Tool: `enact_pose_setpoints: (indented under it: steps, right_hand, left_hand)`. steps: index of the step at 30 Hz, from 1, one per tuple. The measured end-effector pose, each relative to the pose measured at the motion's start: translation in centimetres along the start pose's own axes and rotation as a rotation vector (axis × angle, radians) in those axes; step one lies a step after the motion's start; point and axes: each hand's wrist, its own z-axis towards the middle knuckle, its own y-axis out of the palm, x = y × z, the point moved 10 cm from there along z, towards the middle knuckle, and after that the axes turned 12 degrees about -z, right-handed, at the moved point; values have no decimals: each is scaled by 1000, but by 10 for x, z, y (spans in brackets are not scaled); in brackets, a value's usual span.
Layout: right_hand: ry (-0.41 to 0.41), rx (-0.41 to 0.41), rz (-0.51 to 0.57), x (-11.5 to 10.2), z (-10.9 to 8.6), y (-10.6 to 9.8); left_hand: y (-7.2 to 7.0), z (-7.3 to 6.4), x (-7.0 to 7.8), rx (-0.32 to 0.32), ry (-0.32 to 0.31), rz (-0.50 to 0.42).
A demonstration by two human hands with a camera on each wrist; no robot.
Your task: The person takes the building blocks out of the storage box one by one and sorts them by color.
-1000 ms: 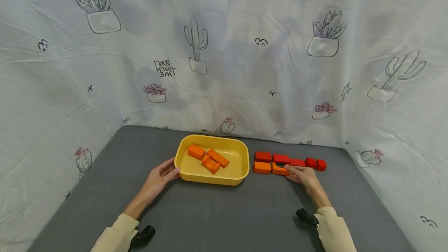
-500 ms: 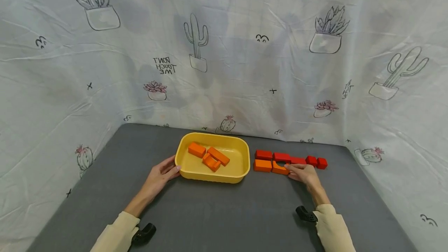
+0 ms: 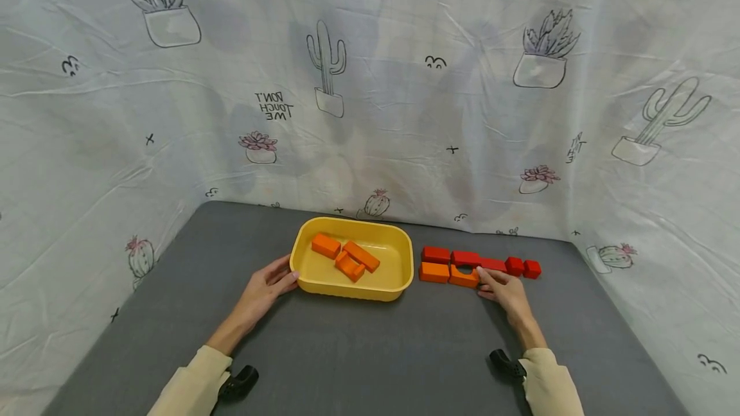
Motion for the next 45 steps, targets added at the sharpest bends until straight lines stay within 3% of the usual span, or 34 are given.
enact_pose_setpoints:
  steps: [4, 9, 13, 17, 24, 31, 37, 45]
  right_hand:
    - [-112, 143, -143, -21, -7, -9]
    - [-353, 267, -315, -75, -24, -6]
    - [-538, 247, -331, -124, -38, 18]
    - [-639, 142, -311, -163, -45, 56]
    - [-658, -59, -373, -196, -52, 128]
    - [-596, -224, -674, -198, -48, 193]
    - [-563, -265, -776, -198, -39, 214]
    - [-518, -276, -862, -199, -33, 220]
  left_hand:
    - [0, 0, 0, 2, 0, -2]
    - [3, 1, 2, -23, 9, -22]
    - [4, 1, 3, -24, 10, -28]
    - [2, 0, 3, -13, 6, -24]
    - [2, 1, 4, -22, 8, -21]
    - [3, 0, 2, -29, 9, -18]
    - [1, 0, 1, -24, 21, -17]
    - [2, 2, 1, -29, 35, -20]
